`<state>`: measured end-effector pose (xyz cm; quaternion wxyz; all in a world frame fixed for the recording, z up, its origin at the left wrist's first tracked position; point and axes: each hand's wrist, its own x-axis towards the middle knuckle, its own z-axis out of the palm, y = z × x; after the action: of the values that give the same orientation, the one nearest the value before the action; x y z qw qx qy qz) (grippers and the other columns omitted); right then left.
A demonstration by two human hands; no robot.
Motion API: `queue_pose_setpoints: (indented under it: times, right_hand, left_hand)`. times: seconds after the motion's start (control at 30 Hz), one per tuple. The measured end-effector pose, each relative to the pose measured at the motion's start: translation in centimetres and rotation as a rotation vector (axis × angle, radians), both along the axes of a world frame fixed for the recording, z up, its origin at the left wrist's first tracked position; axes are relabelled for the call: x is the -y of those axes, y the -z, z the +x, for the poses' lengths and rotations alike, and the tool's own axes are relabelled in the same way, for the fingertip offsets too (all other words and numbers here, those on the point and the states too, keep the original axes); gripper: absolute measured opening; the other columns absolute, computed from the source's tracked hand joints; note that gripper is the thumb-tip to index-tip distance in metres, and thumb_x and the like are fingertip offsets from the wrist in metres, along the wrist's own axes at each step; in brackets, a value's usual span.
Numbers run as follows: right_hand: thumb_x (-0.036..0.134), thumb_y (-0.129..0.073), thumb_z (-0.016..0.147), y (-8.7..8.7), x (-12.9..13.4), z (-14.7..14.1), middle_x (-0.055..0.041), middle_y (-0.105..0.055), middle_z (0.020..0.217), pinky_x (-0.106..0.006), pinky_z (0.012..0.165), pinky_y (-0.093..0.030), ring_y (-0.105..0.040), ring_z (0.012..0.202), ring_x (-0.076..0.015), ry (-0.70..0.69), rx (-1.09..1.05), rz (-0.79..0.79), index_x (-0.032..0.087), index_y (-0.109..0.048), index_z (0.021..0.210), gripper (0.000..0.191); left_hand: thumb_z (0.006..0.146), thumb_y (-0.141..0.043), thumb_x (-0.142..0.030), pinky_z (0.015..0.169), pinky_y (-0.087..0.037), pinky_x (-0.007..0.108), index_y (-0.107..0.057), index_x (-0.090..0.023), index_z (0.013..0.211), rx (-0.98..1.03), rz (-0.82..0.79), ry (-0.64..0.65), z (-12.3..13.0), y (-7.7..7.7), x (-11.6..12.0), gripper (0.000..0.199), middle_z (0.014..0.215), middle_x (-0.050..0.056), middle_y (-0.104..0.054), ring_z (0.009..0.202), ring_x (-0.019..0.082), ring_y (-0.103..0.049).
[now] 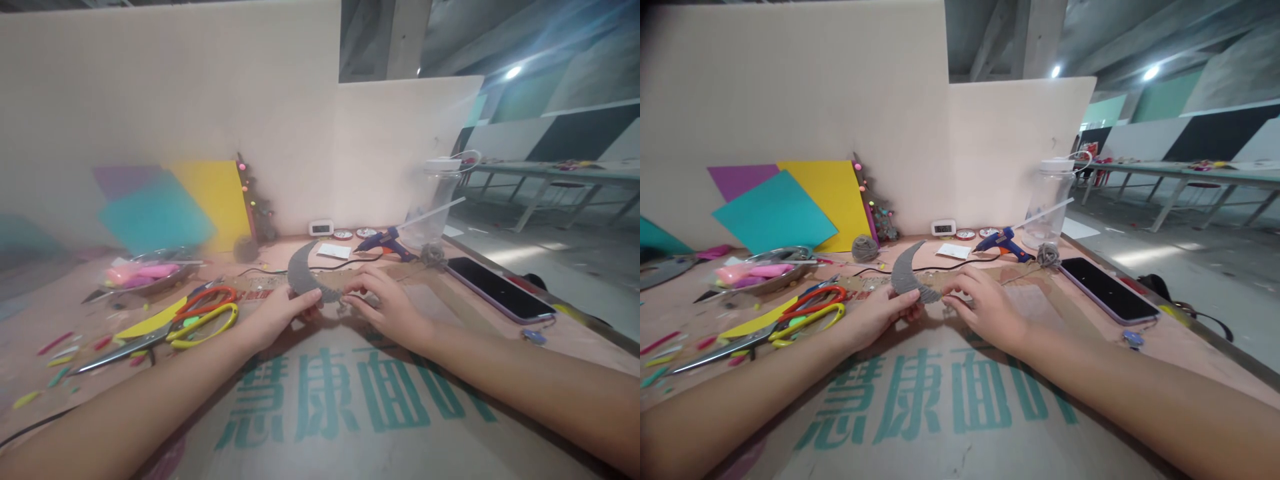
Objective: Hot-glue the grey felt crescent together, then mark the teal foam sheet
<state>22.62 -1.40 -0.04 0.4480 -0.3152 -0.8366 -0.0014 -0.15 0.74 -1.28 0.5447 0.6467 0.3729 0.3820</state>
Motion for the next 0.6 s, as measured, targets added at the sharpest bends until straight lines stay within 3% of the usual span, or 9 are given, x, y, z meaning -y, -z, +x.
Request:
queue_pose_setpoints:
  times: [0.4, 0.6]
  right_hand:
    - [0.022, -0.062, 0.09, 0.24, -0.33, 0.16, -0.0046, -0.064, 0.083, -0.03, 0.076, -0.046, -0.058, 0.082, -0.0168, -0.022, 0.024, 0.101, 0.018, -0.067, 0.089, 0.007]
    - [0.023, -0.061, 0.09, 0.29, -0.56, 0.28, -0.0042, -0.065, 0.079, -0.031, 0.073, -0.046, -0.058, 0.079, -0.0174, -0.001, 0.055, 0.067, 0.018, -0.067, 0.086, 0.009]
  left_hand:
    - [0.081, -0.065, -0.05, 0.058, -0.042, 0.022, -0.06, -0.013, 0.077, -0.095, 0.058, -0.027, 0.35, -0.76, 0.54, 0.037, 0.067, 0.0, -0.059, 0.061, 0.011, -0.052]
    - [0.083, -0.062, -0.048, 0.057, -0.041, 0.022, -0.061, -0.014, 0.079, -0.195, 0.151, -0.099, 0.49, -0.77, 0.7, 0.034, 0.066, -0.001, -0.059, 0.061, 0.012, -0.052]
